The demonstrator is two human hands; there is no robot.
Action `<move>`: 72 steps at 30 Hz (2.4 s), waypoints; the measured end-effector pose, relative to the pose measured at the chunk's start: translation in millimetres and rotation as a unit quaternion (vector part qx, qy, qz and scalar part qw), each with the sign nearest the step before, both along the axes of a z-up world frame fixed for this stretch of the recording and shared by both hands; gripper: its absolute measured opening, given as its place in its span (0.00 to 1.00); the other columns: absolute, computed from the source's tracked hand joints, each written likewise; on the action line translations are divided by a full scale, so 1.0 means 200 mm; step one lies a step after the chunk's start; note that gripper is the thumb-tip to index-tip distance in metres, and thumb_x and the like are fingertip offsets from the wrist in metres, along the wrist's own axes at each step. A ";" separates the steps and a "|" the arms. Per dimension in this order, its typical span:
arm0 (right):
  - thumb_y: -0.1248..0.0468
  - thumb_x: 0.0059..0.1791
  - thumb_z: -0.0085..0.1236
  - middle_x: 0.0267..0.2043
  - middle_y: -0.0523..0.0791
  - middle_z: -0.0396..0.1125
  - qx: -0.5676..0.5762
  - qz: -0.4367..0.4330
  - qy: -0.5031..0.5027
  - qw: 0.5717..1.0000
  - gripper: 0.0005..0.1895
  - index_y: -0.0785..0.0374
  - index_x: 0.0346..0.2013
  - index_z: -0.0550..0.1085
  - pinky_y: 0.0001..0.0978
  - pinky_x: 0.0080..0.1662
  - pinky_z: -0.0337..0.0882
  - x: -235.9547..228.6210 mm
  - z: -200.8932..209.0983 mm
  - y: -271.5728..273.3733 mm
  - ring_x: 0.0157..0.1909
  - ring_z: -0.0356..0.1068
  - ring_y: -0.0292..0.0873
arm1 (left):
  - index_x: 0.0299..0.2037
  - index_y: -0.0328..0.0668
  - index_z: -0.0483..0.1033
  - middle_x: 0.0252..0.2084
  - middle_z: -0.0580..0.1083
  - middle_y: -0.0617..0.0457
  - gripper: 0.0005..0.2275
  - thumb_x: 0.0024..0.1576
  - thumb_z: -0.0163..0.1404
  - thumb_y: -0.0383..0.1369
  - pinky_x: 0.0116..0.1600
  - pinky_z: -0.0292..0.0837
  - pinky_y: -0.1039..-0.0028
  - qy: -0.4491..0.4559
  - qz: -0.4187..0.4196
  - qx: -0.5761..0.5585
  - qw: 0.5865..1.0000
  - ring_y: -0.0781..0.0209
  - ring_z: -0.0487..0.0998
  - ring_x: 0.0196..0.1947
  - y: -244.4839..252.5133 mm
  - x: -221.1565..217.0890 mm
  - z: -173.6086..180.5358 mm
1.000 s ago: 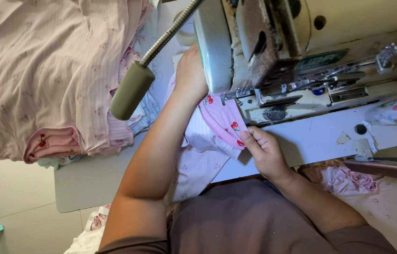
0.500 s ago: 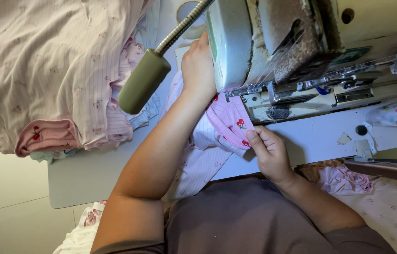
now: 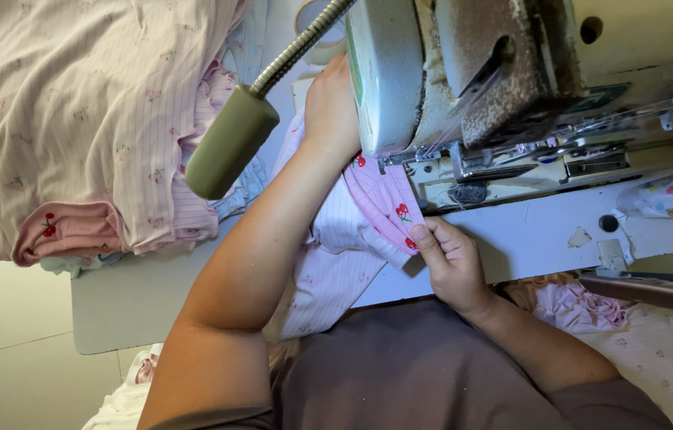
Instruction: Trimming loose threads from small pink fabric pieces using thread snips at a sewing workstation
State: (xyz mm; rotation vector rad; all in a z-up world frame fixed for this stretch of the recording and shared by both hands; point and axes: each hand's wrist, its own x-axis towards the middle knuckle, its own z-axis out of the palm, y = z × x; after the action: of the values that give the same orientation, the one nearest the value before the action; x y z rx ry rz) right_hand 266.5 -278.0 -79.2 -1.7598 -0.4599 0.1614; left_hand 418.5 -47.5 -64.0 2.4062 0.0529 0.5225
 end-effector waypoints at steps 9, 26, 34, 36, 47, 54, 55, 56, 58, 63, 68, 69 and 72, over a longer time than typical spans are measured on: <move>0.58 0.59 0.46 0.39 0.40 0.75 -0.006 -0.037 -0.001 0.999 0.15 0.63 0.40 0.78 0.28 0.47 0.71 -0.03 -0.02 0.04 0.42 0.71 0.34 | 0.30 0.44 0.69 0.30 0.69 0.47 0.06 0.53 0.46 0.35 0.32 0.64 0.54 -0.068 -0.021 0.007 0.997 0.42 0.74 0.30 0.03 0.06 -0.12; 0.63 0.59 0.53 0.21 0.42 0.68 0.040 -0.077 -0.015 0.996 0.15 0.63 0.30 0.79 0.32 0.41 0.71 0.04 -0.17 0.08 0.34 0.62 0.32 | 0.36 0.44 0.73 0.38 0.71 0.49 0.06 0.60 0.50 0.36 0.41 0.69 0.55 -0.215 -0.101 0.076 0.968 0.43 0.76 0.40 0.09 0.02 0.01; 0.58 0.57 0.57 0.18 0.41 0.71 -0.087 -0.079 -0.077 0.990 0.17 0.56 0.24 0.80 0.34 0.34 0.71 0.10 -0.03 0.00 0.28 0.68 0.37 | 0.39 0.47 0.75 0.41 0.72 0.52 0.08 0.65 0.48 0.39 0.50 0.68 0.53 -0.237 -0.170 0.104 0.951 0.45 0.75 0.47 0.15 -0.40 0.09; 0.59 0.56 0.57 0.18 0.39 0.73 -0.139 -0.095 -0.125 0.978 0.16 0.54 0.24 0.80 0.35 0.34 0.74 0.14 0.13 -0.01 0.26 0.76 0.44 | 0.41 0.50 0.75 0.44 0.74 0.53 0.11 0.68 0.43 0.43 0.55 0.66 0.51 -0.157 -0.219 0.081 0.960 0.47 0.74 0.51 0.18 -0.63 0.09; 0.75 0.49 0.61 0.42 0.50 0.72 -0.051 0.258 -0.300 0.917 0.07 0.65 0.39 0.80 0.43 0.42 0.77 0.19 0.60 0.15 0.38 0.76 0.52 | 0.47 0.45 0.74 0.48 0.73 0.42 0.21 0.49 0.67 0.44 0.68 0.59 0.33 -0.331 -0.049 0.015 0.942 0.35 0.73 0.53 -0.07 -1.20 0.21; 0.77 0.46 0.64 0.44 0.47 0.75 -0.046 0.162 -0.333 0.928 0.11 0.60 0.38 0.79 0.47 0.44 0.76 0.10 0.50 0.03 0.44 0.78 0.54 | 0.56 0.39 0.63 0.41 0.74 0.40 0.32 0.44 0.70 0.31 0.52 0.74 0.53 -0.123 -0.001 -0.070 0.990 0.36 0.79 0.43 0.20 -1.13 -0.35; 0.73 0.48 0.63 0.44 0.46 0.77 -0.030 0.142 -0.343 0.928 0.07 0.58 0.38 0.80 0.46 0.42 0.77 0.08 0.49 0.00 0.42 0.78 0.52 | 0.47 0.44 0.72 0.39 0.73 0.45 0.20 0.49 0.66 0.37 0.48 0.71 0.55 -0.211 0.071 0.080 0.972 0.43 0.77 0.40 0.33 -1.14 -0.34; 0.69 0.50 0.63 0.43 0.45 0.78 -0.014 0.123 -0.348 0.929 0.04 0.56 0.37 0.81 0.44 0.41 0.77 0.05 0.47 -0.03 0.39 0.79 0.51 | 0.37 0.49 0.81 0.36 0.73 0.51 0.11 0.54 0.63 0.43 0.45 0.69 0.57 -0.287 0.143 0.227 0.920 0.49 0.75 0.36 0.46 -1.16 -0.33; 0.72 0.48 0.64 0.43 0.46 0.78 -0.012 0.129 -0.338 0.932 0.06 0.58 0.37 0.80 0.46 0.39 0.76 0.00 0.33 0.00 0.39 0.78 0.53 | 0.38 0.57 0.79 0.40 0.72 0.55 0.06 0.58 0.60 0.42 0.49 0.65 0.60 -0.191 0.158 0.337 0.908 0.52 0.74 0.42 0.41 -1.20 0.13; 0.73 0.48 0.62 0.45 0.48 0.77 -0.061 0.114 -0.399 0.908 0.04 0.63 0.36 0.79 0.47 0.38 0.74 -0.03 0.07 0.01 0.38 0.76 0.55 | 0.43 0.46 0.83 0.43 0.74 0.41 0.08 0.57 0.53 0.31 0.45 0.72 0.52 -0.044 0.034 0.348 0.936 0.39 0.78 0.43 0.10 -1.15 0.40; 0.71 0.48 0.63 0.41 0.46 0.76 -0.020 0.058 -0.339 0.939 0.05 0.62 0.39 0.79 0.46 0.42 0.75 0.00 0.00 -0.06 0.40 0.76 0.53 | 0.62 0.56 0.73 0.66 0.69 0.53 0.16 0.67 0.43 0.45 0.63 0.58 0.38 0.018 -0.058 0.098 0.993 0.49 0.66 0.68 -0.07 -0.90 0.15; 0.71 0.48 0.63 0.41 0.46 0.76 -0.023 0.061 -0.339 0.939 0.05 0.62 0.39 0.79 0.46 0.42 0.75 -0.02 -0.03 -0.10 0.40 0.76 0.53 | 0.62 0.56 0.73 0.66 0.69 0.53 0.16 0.67 0.43 0.45 0.63 0.58 0.38 0.018 -0.056 0.095 0.994 0.49 0.66 0.68 -0.11 -0.91 0.11; 0.70 0.49 0.61 0.40 0.47 0.77 -0.012 0.069 -0.349 0.935 0.04 0.62 0.38 0.80 0.48 0.39 0.76 -0.03 -0.05 -0.13 0.37 0.76 0.54 | 0.53 0.55 0.78 0.57 0.75 0.55 0.14 0.64 0.48 0.47 0.63 0.55 0.45 -0.077 0.004 0.124 0.989 0.54 0.72 0.61 -0.18 -0.90 0.05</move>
State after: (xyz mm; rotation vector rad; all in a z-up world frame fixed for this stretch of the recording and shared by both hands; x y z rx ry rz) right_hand 260.6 -304.3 -89.3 -1.7774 -1.0971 -0.3787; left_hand 237.6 -82.5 -54.6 2.5983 -0.0754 0.7562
